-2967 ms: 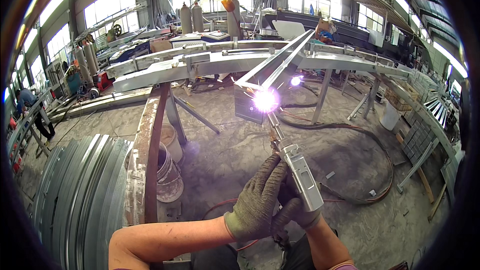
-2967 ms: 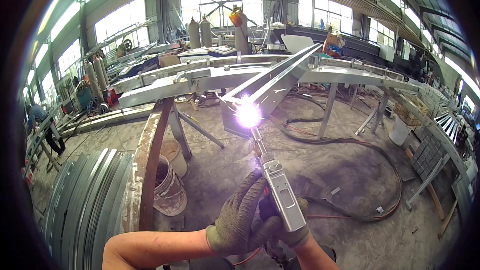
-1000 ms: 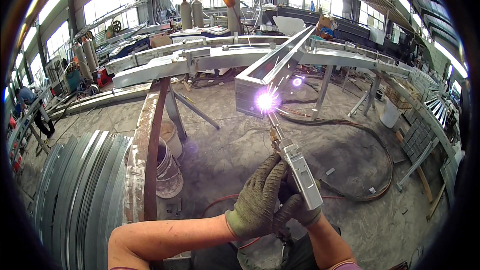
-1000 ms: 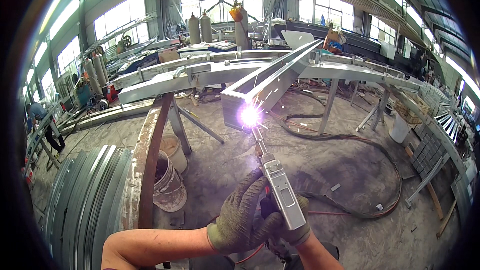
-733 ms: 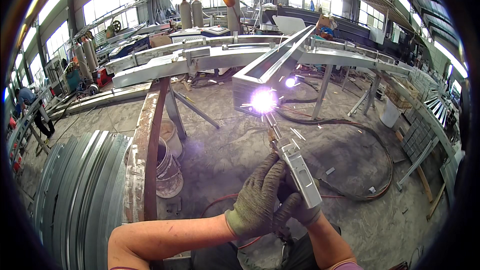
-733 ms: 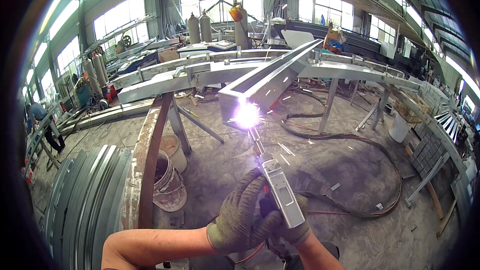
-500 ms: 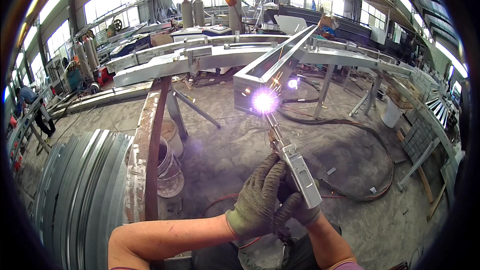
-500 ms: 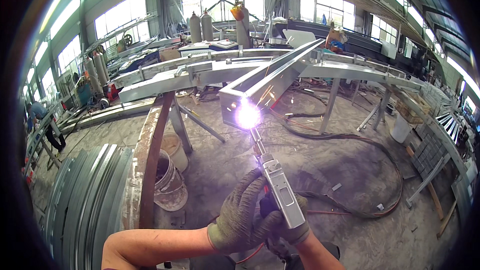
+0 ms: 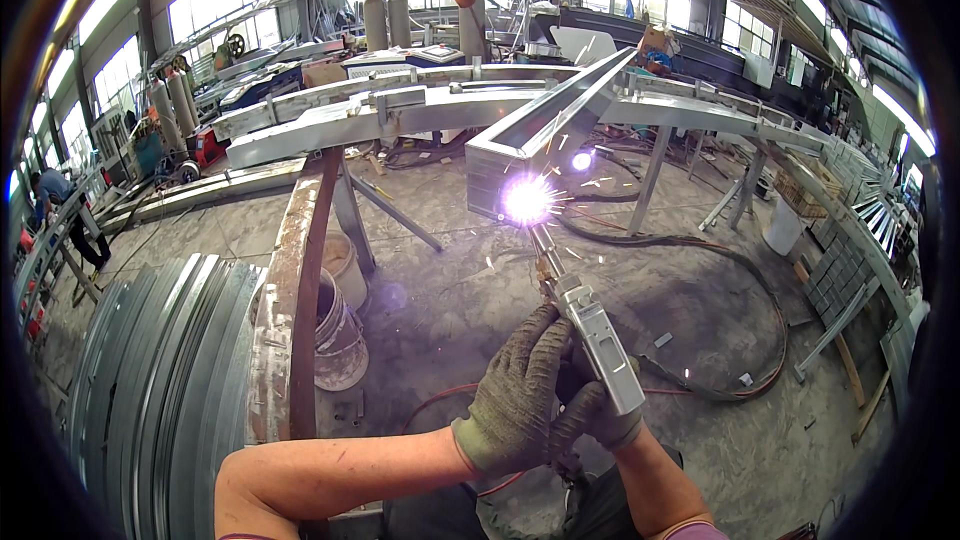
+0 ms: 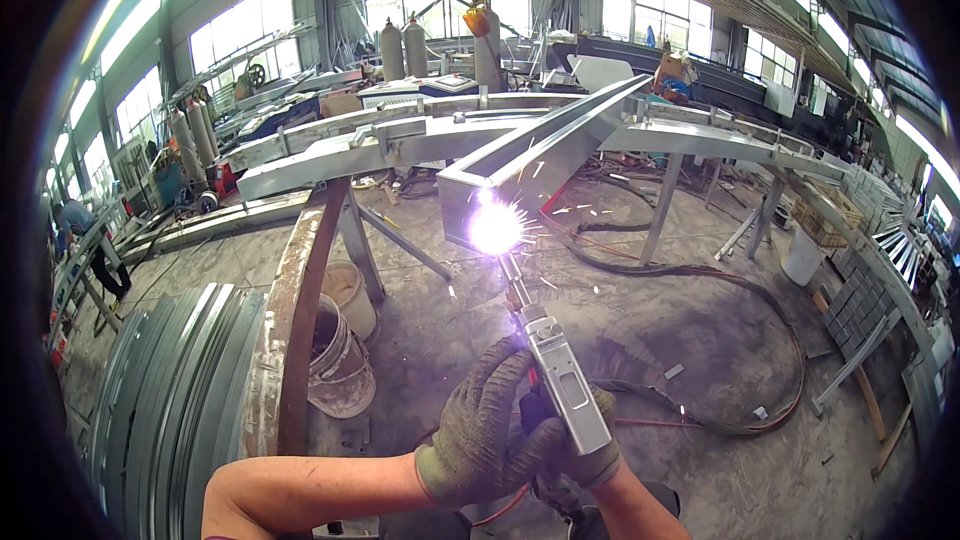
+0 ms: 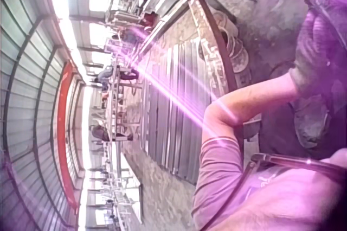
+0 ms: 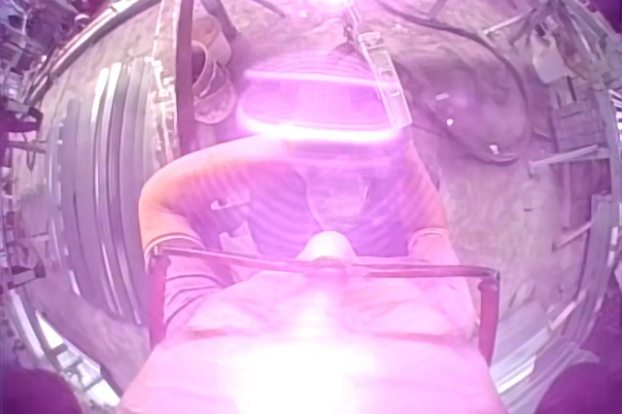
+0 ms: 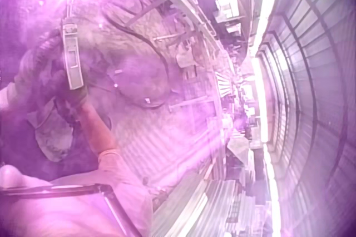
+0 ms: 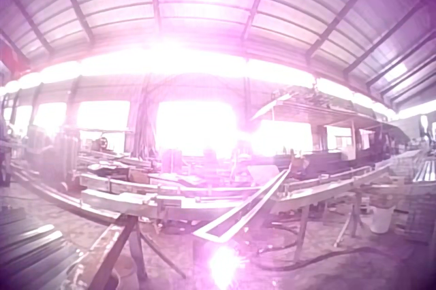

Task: The person welds rectangular metal frame pieces using a handheld welding torch. They repeatedly position the frame, weld seams, and reposition the frame to access different sides. The person wears gloves and works in a workshop with metal stock and equipment visible.

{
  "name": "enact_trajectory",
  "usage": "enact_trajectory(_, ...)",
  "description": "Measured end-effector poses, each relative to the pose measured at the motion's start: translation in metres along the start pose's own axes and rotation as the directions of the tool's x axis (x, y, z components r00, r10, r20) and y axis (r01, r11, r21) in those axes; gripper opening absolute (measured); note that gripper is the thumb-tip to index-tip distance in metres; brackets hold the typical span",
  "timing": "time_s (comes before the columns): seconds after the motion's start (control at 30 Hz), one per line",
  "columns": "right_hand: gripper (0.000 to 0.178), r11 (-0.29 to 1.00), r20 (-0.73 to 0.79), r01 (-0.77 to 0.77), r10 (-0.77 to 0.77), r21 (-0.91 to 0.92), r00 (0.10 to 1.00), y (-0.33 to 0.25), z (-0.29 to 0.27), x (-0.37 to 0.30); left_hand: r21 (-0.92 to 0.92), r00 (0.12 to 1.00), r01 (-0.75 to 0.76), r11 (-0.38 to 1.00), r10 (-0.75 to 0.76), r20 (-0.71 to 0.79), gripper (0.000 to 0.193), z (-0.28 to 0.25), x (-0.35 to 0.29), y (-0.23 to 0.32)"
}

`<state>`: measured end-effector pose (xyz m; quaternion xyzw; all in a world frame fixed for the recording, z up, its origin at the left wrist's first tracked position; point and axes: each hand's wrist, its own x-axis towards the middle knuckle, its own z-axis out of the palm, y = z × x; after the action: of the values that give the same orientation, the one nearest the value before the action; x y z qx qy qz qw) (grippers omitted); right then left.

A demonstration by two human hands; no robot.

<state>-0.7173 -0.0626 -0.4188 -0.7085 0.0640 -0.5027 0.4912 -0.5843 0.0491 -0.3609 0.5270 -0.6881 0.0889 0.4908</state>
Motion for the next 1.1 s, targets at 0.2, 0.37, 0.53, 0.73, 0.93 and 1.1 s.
enact_trajectory(0.2,0.024,1.000,0.006,0.011,-0.011,-0.014,1.000,-0.006,0.002,0.002,0.004,1.000,-0.005,1.000,0.005,-0.008,0.081,-0.003,0.002,0.003)
enact_trajectory(0.37,0.019,1.000,0.037,-0.001,0.000,0.019,0.999,-0.001,-0.003,0.002,0.003,1.000,0.014,1.000,-0.014,0.000,0.081,0.001,-0.001,-0.002)
enact_trajectory(0.53,0.020,0.995,0.019,-0.071,0.070,0.069,0.997,-0.007,-0.001,0.000,-0.021,1.000,0.028,0.999,-0.028,0.010,0.084,0.003,-0.003,-0.003)
enact_trajectory(0.73,0.021,0.993,0.033,-0.066,0.063,0.099,0.997,-0.012,0.002,0.004,0.012,0.999,0.035,0.999,-0.035,-0.013,0.081,-0.002,0.001,0.001)
enact_trajectory(0.93,0.021,0.995,0.030,-0.092,0.091,0.024,0.995,-0.012,0.000,0.002,-0.020,0.999,0.033,0.999,-0.033,-0.011,0.073,-0.002,0.001,0.001)
enact_trajectory(1.1,0.026,0.990,0.015,-0.139,0.138,0.037,0.990,-0.011,0.001,-0.001,-0.003,0.999,0.042,0.999,-0.042,0.004,0.072,-0.004,0.000,0.000)
